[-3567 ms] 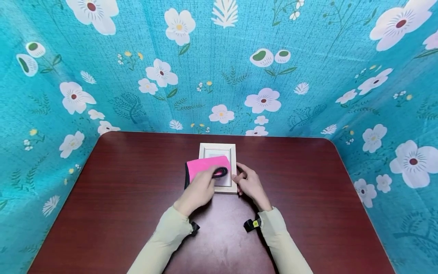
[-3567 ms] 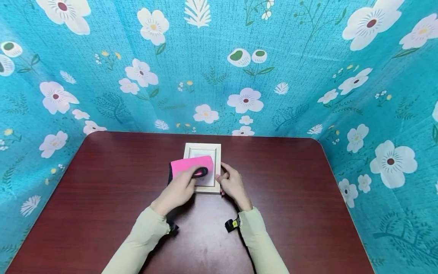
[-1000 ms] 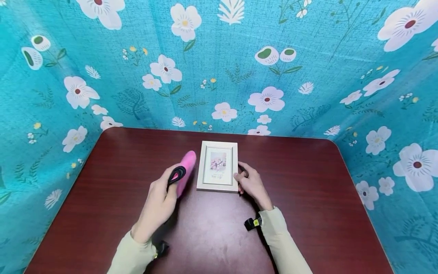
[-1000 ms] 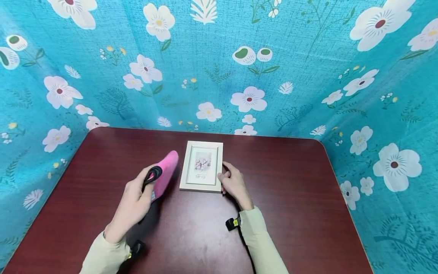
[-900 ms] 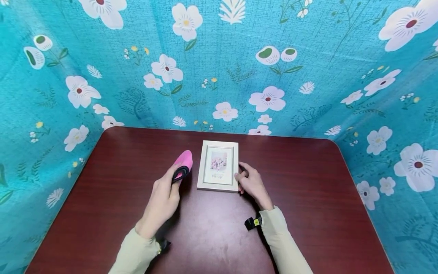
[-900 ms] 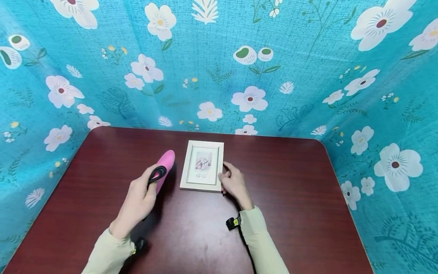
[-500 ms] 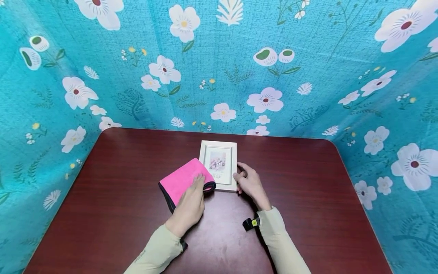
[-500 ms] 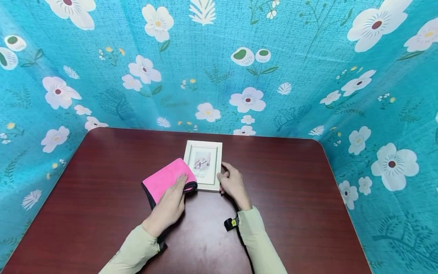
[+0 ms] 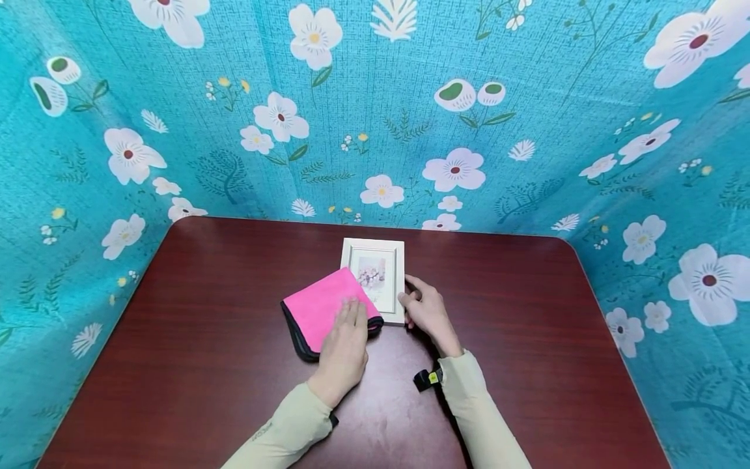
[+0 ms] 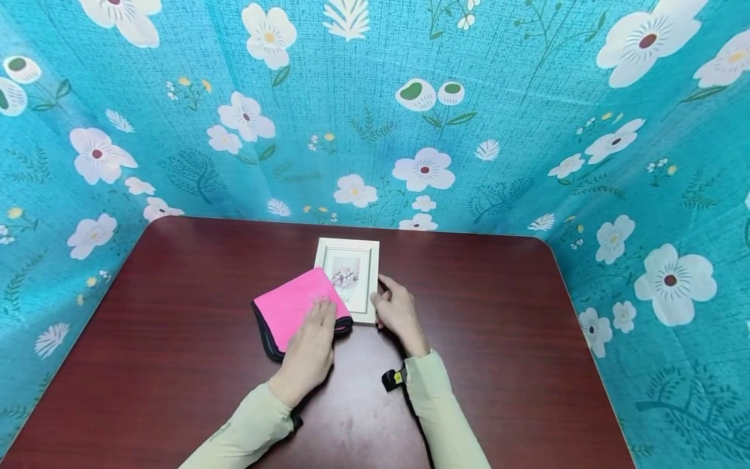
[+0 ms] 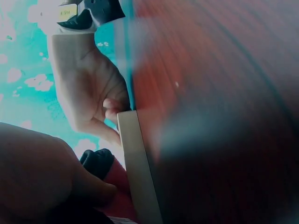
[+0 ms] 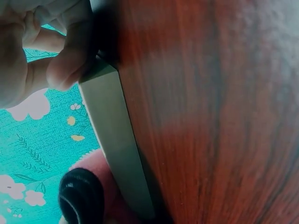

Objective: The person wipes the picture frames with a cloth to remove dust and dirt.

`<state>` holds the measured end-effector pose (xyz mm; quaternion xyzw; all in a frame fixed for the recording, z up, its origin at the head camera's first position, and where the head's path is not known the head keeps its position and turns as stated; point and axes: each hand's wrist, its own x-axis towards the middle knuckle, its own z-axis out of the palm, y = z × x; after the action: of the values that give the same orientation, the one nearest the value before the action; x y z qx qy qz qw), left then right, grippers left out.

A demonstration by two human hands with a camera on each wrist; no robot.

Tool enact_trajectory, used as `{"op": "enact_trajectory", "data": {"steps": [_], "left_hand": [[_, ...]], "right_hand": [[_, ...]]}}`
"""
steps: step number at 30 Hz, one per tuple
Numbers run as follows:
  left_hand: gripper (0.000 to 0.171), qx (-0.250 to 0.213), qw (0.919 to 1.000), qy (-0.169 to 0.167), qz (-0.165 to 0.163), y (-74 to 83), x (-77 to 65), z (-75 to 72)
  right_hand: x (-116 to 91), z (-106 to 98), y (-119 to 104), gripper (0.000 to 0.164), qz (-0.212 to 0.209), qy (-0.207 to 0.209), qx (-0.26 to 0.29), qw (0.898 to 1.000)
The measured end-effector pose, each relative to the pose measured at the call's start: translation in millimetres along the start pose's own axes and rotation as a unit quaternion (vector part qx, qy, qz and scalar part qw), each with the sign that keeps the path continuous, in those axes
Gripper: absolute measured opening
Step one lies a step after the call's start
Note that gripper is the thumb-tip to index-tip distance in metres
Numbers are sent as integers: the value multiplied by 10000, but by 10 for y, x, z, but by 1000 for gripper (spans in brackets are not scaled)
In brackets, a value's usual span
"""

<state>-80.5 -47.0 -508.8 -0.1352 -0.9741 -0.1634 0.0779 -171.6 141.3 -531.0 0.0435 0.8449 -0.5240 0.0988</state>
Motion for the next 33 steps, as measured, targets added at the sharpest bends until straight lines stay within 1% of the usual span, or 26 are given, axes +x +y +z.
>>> {"op": "enact_trajectory", "data": {"steps": [8,12,15,19,23,26,28,31,33], "left_hand": [[65,-30,9996,-202,186,156,85,51],[66,67,9991,-227,340,243,116,79],[68,133,9986,-273,439,312,133,102],[65,154,9981,-300,525,373,141,128],[63,72,9978,-271,599,372,138,142],[63,-39,9971,-263,710,359,131,142],[64,-175,9964,-316,770,345,124,133],[60,-633,9939,-436,795,313,117,100],[55,-1111,9892,-514,804,277,106,68]], "right_hand": [[15,11,-14,55,-42,81,1,10000],[24,14,-21,55,-71,79,1,9999],[27,6,-18,54,-157,192,-305,9992],[33,-1,-1,54,-262,327,-755,9963],[38,0,-6,54,-309,292,-787,9960],[36,-6,-2,53,-331,287,-785,9959],[37,-11,4,53,-334,283,-771,9961],[36,-17,9,53,-335,282,-729,9964],[32,-21,11,53,-329,300,-705,9965]]}}
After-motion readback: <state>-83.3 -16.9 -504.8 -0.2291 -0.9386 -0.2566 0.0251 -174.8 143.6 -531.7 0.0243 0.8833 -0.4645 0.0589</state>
